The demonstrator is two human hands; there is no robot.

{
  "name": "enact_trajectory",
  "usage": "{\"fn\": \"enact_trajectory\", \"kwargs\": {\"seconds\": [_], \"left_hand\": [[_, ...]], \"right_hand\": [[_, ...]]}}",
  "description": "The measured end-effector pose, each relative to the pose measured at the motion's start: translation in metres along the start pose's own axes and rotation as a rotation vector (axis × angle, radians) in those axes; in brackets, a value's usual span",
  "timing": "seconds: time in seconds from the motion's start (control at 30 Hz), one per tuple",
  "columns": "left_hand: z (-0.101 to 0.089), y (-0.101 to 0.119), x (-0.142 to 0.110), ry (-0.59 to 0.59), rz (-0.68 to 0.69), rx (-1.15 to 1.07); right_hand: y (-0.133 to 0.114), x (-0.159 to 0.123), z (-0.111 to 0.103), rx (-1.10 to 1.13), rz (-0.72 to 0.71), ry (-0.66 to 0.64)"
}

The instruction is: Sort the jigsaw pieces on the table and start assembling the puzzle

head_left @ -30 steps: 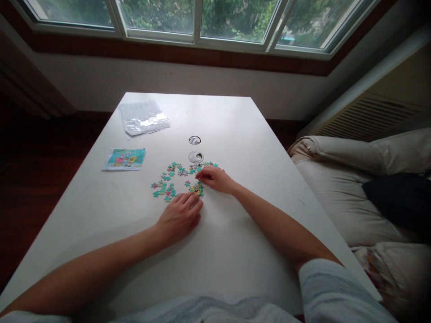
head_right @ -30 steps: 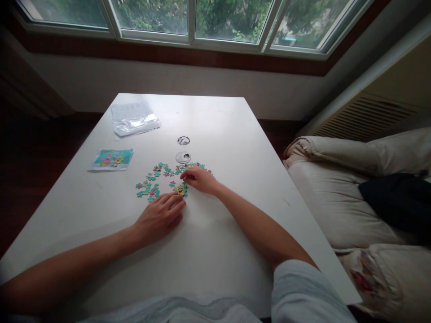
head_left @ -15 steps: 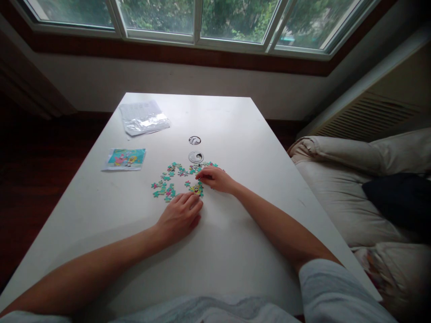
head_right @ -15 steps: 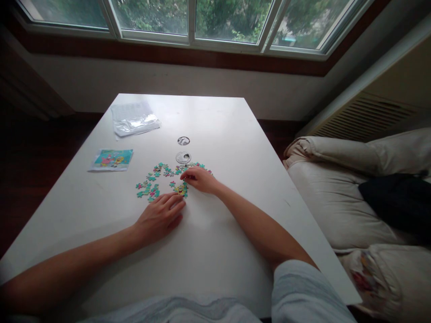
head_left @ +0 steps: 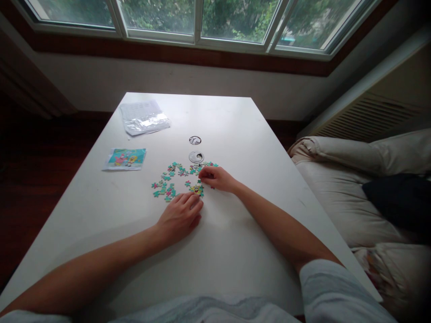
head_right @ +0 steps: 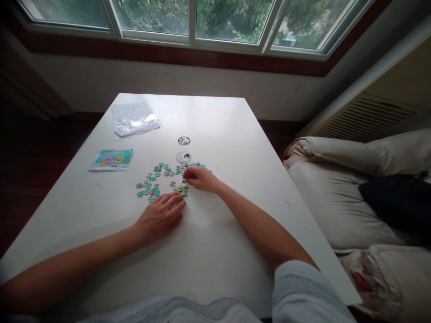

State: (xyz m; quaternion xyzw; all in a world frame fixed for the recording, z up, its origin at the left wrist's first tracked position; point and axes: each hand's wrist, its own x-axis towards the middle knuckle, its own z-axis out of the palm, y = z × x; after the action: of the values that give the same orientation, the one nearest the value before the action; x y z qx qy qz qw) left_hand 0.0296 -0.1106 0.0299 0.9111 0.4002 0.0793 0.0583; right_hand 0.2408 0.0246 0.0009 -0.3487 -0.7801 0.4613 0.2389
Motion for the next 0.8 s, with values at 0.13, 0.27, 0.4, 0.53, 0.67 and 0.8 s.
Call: {"fn": "enact_trajectory", "kwargs": {"seconds": [0.13,0.27,0.4,0.53,0.67,0.8], "left_hand": [[0.0011,-0.0005,-0.0005,-0.002,0.0,0.003],[0.0014,-0.0007,-0.0002,-0.001,0.004,-0.004],[0.0011,-0.0002,0.0002,0.014,0.002,-0.024],[0.0015,-0.0002,0.0001,0.027,-0.001,-0.035],[0.0021,-0.0005,0.0002,0.023,-0.001,-0.033],[0.0015,-0.0003,0.0,0.011,0.0,-0.015]], "right_hand": [[-0.0031,-0.0007,0.0034,-0.045,-0.003,0.025],[-0.0046,-0.0002,0.005,-0.14,-0.037,0.027],[-0.0037,0.0002,0.0049,-0.215,-0.067,0.042],[-0.0035,-0.0004,0.0056,-0.259,-0.092,0.056],[-0.0045,-0.0009,0.0079,-0.271,-0.093,0.09],[-0.0046,-0.0005,0.01,-0.244,-0.066,0.113]]}}
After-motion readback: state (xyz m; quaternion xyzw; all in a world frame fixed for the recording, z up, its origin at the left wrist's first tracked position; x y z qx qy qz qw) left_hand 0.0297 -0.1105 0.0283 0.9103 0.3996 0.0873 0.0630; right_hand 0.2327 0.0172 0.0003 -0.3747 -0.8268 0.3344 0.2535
